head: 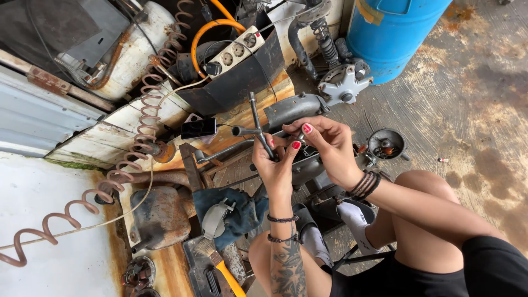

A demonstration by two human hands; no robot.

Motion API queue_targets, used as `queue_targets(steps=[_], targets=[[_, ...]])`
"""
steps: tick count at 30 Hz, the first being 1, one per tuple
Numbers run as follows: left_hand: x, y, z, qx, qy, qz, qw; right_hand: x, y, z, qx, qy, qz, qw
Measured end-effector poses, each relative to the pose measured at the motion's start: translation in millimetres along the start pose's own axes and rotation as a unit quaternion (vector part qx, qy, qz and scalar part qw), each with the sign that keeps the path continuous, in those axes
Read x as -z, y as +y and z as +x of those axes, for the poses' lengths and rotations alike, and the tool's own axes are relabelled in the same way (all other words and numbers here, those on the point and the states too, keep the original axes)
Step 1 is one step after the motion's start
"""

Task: The person uses a T-handle wrench to tighten bolts on a metallic engine component. They then switch to a socket wrench to tighten additional bolts on the same part.

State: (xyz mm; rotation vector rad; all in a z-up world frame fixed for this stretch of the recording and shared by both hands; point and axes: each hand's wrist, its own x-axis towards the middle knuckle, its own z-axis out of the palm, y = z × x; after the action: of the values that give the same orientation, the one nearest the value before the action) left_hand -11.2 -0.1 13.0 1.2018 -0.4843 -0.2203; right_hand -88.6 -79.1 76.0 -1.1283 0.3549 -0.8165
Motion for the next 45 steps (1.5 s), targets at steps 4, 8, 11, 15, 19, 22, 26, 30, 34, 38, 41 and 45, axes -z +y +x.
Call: queue_targets(steps=[4,8,11,15,19,22,26,30,34,38,41,45], targets=[[7.4,1.1,-0.7,0.002,-0.002,-0.049,0.999,2.2,-10.0,-6.2,0.053,-0.045,-0.059,0.996],[17.8,-12.5,0.3,0.052,-0.081,-0.195,0.976,8.0,-20.8,-8.6,0.217,-0.132,-0.161,0.954],[21.4,-9.6,-0.8,0.059,-0.096,-0.238,0.965,12.5,-22.2,-3.3,0.317,-0.173,-0.197,0.911],[25.7,-10.4,0.2,0.03,-0.055,-0.209,0.976,20.3,-12.1,6.2,0.395,-0.194,-0.261,0.859],[12.8,17.7,-3.7,-0.02,-0.021,-0.12,0.992,21.5,-3.0,8.7,0.42,-0.176,-0.276,0.846],[12.7,21.2,-4.4,-0.028,-0.021,-0.105,0.994,23.7,5.3,8.4,0.394,-0.18,-0.234,0.87],[14.9,17.0,-1.6,-0.019,-0.028,-0.108,0.994,28.4,9.1,15.1,0.419,-0.17,-0.224,0.864],[16.0,19.1,-0.4,-0.011,-0.023,-0.098,0.995,31.0,5.5,22.1,0.45,-0.209,-0.247,0.833],[14.5,24.5,-0.3,-0.011,-0.037,-0.089,0.995,33.2,-6.8,28.6,0.47,-0.243,-0.266,0.806],[14.9,26.9,2.9,0.006,-0.067,-0.131,0.989,27.9,-31.0,30.4,0.43,-0.339,-0.308,0.778],[20.2,14.7,2.9,0.036,-0.096,-0.168,0.98,32.4,-33.6,31.1,0.418,-0.358,-0.326,0.769],[25.9,-7.9,3.6,0.067,-0.128,-0.214,0.966,42.8,-30.2,31.3,0.394,-0.363,-0.369,0.76]])
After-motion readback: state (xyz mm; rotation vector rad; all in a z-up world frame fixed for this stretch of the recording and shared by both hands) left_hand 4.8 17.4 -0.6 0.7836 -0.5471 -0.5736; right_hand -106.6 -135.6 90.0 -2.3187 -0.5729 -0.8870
